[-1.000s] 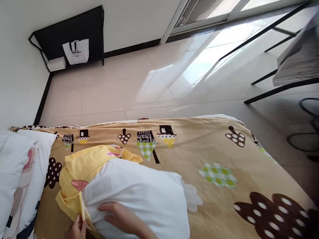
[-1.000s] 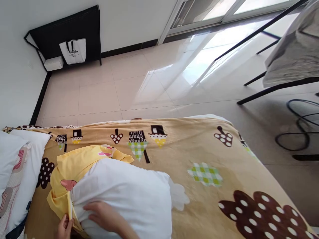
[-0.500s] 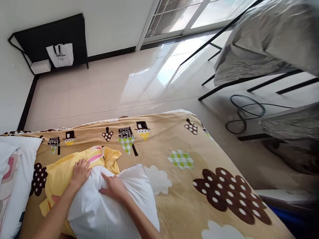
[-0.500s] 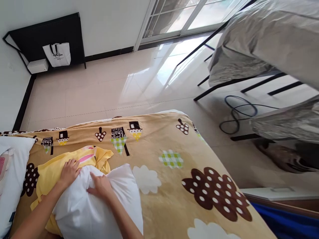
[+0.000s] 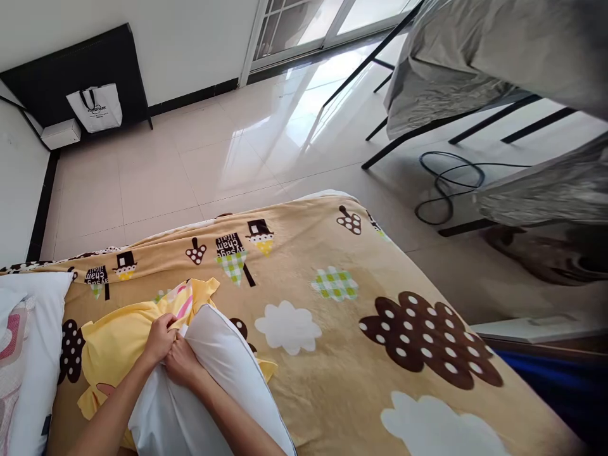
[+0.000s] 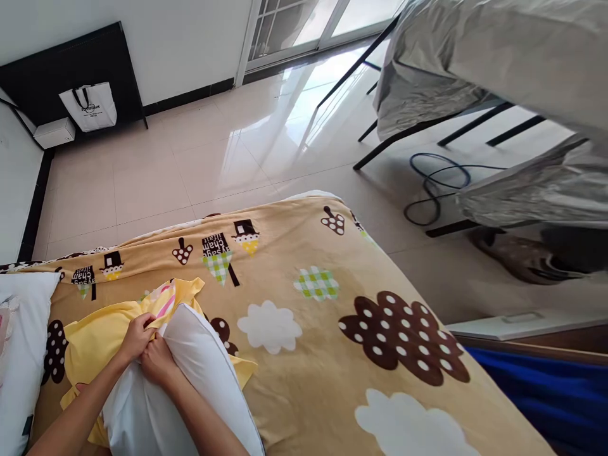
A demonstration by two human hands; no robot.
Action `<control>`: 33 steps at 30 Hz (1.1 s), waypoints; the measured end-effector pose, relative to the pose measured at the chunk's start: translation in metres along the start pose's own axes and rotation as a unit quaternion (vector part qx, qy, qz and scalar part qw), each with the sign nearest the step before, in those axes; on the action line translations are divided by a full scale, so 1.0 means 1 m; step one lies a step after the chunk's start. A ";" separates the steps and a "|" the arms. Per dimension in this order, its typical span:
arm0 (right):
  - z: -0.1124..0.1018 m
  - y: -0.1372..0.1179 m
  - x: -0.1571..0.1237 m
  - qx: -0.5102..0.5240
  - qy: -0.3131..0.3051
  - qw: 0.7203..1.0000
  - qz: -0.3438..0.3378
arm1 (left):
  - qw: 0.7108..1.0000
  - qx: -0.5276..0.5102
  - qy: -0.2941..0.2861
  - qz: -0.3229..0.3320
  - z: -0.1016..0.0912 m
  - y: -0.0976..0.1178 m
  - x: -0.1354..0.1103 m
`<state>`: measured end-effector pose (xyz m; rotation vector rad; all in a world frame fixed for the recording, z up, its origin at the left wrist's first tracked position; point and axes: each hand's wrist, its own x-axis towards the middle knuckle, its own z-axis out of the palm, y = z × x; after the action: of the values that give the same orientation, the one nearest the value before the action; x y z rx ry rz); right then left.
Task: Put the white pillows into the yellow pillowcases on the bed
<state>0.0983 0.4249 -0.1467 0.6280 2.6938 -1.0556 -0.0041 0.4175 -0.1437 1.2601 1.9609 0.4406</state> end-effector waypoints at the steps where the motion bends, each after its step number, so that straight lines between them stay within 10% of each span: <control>1: -0.003 0.001 -0.003 -0.002 0.008 1.000 0.007 | 1.000 -0.002 0.002 0.000 0.003 -0.003 -0.002; 6: -0.027 0.048 -0.083 0.049 0.173 0.980 0.081 | 1.000 0.007 0.023 -0.020 0.008 -0.023 -0.003; 9: -0.017 0.095 -0.147 0.104 0.327 0.892 0.295 | 1.000 0.010 0.026 -0.015 0.009 -0.027 0.001; 12: 0.015 0.123 -0.175 0.268 0.326 0.818 0.390 | 0.999 0.005 0.025 -0.021 0.010 -0.021 0.009; 17: 0.032 0.096 -0.131 0.408 0.279 0.828 0.264 | 0.999 -0.032 0.026 -0.015 0.007 0.004 0.029; 23: -0.053 0.071 -0.053 0.331 0.190 0.920 0.095 | 0.997 -0.035 0.060 0.030 -0.037 0.006 0.037; 26: -0.082 0.084 -0.029 0.210 0.177 0.937 0.216 | 0.991 0.046 0.124 0.024 -0.063 -0.011 0.023; 30: -0.087 0.093 -0.023 0.078 0.212 0.880 0.417 | 0.959 0.166 0.228 0.000 -0.065 -0.038 -0.026; 33: -0.073 0.074 -0.024 0.006 0.280 0.918 0.281 | 0.924 0.248 0.287 -0.044 -0.046 -0.062 -0.065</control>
<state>0.1520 0.5160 -0.1307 1.8088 2.6208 -0.8123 -0.0622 0.3371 -0.1263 1.4486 2.7430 0.2925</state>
